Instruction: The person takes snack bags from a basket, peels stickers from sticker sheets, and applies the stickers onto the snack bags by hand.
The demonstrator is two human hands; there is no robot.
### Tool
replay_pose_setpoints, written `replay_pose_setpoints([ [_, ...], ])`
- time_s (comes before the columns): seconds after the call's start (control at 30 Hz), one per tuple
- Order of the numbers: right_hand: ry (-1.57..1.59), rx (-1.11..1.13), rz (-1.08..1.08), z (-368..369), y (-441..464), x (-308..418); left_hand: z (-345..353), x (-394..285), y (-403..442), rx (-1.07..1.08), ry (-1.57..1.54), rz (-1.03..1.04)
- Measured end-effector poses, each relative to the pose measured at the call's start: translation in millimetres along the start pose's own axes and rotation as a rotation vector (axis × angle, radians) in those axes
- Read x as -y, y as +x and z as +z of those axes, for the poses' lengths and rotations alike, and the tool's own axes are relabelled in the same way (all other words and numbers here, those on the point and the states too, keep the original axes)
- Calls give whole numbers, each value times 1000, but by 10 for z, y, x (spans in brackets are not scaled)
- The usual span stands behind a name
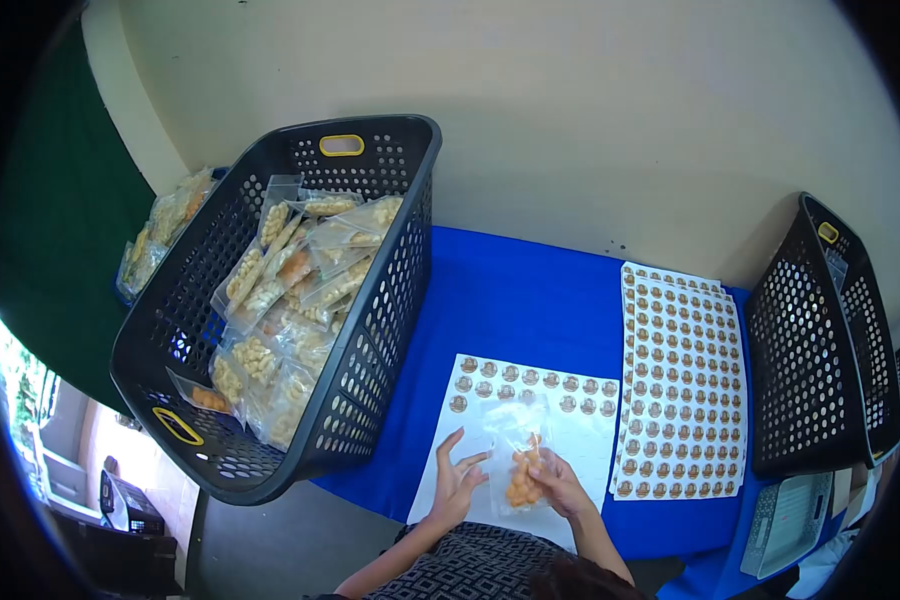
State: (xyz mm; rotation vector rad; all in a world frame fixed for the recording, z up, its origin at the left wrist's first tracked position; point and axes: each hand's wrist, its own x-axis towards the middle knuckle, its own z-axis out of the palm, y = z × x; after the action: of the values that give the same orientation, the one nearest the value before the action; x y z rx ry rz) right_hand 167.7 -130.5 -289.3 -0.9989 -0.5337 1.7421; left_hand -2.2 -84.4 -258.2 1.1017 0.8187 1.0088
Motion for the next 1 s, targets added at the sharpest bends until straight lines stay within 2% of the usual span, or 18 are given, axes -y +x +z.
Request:
replay_pose_setpoints([
  [0.03, 71, -96, -44, 35, 44, -42, 32, 5, 7, -70, -228, -206],
  [0.1, -14, -162, -62, 177, 119, -48, -61, 224, 45, -105, -116, -253],
  [0.17, -421, -100, -70, 107, 301, -169, -194, 280, 62, 79, -9, -313],
  [0.2, -405, -105, -100, -15, 454, -310, -254, 276, 38, -12, -33, -384],
  [0.23, -401, -109, -99, -26, 553, -289, -335, 279, 24, -9, -32, -387],
  [0.33, -533, -93, -159, 33, 934, -132, -638, 388, -72, -234, -122, -422],
  [0.4, -1100, -173, -316, 75, 1173, -145, -806, 496, -166, -248, -130, -415],
  [0.43, -1098, -175, -317, 133, 1206, -184, -865, 530, -201, -269, -142, -409],
  [0.5, -1653, -339, -559, 275, 1264, -246, -887, 592, -240, -320, -179, -404],
  [0.57, -1618, -314, -552, 322, 1294, -410, -943, 736, -259, -336, -94, -289],
  [0.6, -1650, -358, -618, 333, 1289, -488, -930, 743, -259, -359, -118, -255],
  [0.7, -1680, -382, -676, 324, 1266, -562, -901, 711, -242, -373, -98, -294],
  [0.83, -1508, -441, -661, 319, 1312, -592, -940, 684, -214, -320, -83, -339],
  [0.93, -1510, -450, -632, 317, 1328, -578, -969, 707, -206, -321, -157, -334],
  [1.0, -1440, -432, -522, 318, 1352, -555, -952, 668, -212, -325, -170, -347],
])
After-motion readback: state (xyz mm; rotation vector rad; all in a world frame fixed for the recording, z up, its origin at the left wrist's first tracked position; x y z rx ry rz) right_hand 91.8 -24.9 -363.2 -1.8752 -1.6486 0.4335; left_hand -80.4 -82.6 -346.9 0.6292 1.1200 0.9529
